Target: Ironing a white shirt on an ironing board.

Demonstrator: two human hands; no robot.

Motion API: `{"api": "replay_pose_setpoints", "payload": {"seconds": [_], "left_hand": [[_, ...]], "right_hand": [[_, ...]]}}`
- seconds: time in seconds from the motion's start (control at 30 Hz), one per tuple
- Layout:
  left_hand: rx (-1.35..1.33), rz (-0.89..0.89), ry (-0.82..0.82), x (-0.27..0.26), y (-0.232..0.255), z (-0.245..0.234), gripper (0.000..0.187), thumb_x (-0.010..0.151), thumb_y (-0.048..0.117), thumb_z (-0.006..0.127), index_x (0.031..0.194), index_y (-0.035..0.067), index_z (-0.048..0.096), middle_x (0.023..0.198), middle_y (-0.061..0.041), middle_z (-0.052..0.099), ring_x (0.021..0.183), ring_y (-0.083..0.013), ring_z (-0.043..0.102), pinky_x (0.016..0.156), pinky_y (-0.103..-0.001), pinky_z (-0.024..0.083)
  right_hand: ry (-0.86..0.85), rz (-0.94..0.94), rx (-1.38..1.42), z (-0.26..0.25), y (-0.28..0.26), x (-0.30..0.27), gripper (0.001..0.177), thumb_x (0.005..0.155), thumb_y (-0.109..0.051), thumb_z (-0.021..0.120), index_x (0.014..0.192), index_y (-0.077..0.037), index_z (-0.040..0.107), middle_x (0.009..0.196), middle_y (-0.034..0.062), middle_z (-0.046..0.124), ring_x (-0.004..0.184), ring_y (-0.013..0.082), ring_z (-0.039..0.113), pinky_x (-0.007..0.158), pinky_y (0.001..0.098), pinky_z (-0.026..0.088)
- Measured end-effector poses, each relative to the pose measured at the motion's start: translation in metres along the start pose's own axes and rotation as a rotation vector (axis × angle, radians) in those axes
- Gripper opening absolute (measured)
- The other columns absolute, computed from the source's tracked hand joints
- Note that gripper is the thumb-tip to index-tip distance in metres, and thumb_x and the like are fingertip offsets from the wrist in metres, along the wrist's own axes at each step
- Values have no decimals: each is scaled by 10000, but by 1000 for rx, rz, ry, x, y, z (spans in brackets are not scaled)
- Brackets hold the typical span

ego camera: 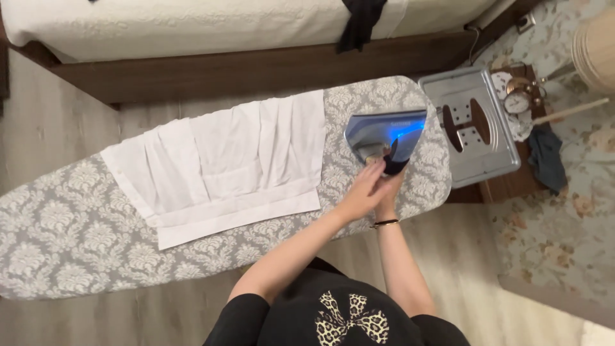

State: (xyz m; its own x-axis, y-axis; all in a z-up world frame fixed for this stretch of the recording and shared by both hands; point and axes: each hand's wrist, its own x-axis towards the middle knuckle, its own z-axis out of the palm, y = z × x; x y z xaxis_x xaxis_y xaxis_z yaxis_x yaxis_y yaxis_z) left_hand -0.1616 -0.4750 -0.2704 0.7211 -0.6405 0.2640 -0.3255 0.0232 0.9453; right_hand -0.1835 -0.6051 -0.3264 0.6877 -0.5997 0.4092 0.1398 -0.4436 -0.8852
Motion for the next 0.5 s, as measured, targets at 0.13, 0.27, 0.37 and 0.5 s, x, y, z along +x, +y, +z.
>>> {"api": "replay_pose_setpoints", "payload": {"seconds": [0.13,0.27,0.37,0.5], "left_hand": [[111,8,-6,3,20,-6,738,1015,409,587,1557,-46,380,1657,-246,352,1587,-383,255,1292,-503,149],[-1,0,25,3,46,-35,759,972,371,633,1558,-45,389,1641,-238,380,1561,-352,296,1276,-494,146],[-279,-43,69,-10,56,-66,722,967,321,677,1558,-6,422,1620,-204,439,1539,-303,369,1286,-448,209],[-467,-85,76,-57,57,-127,541,966,277,704,1444,72,555,1471,-133,582,1387,-238,511,1171,-383,379]], "right_hand": [[176,436,1076,0,16,14,562,982,-260,760,1348,66,486,1187,193,662,1005,296,655,882,443,562],[9,80,87,-6,-47,30,406,962,-186,783,1246,-11,553,1106,73,714,960,188,675,848,343,567],[-153,-12,-247,-9,-105,47,354,884,-186,830,1091,-8,605,894,111,707,767,218,665,710,362,552],[-533,-79,-454,6,-176,54,347,760,-159,805,1052,-43,658,828,155,717,756,258,724,687,372,543]]}}
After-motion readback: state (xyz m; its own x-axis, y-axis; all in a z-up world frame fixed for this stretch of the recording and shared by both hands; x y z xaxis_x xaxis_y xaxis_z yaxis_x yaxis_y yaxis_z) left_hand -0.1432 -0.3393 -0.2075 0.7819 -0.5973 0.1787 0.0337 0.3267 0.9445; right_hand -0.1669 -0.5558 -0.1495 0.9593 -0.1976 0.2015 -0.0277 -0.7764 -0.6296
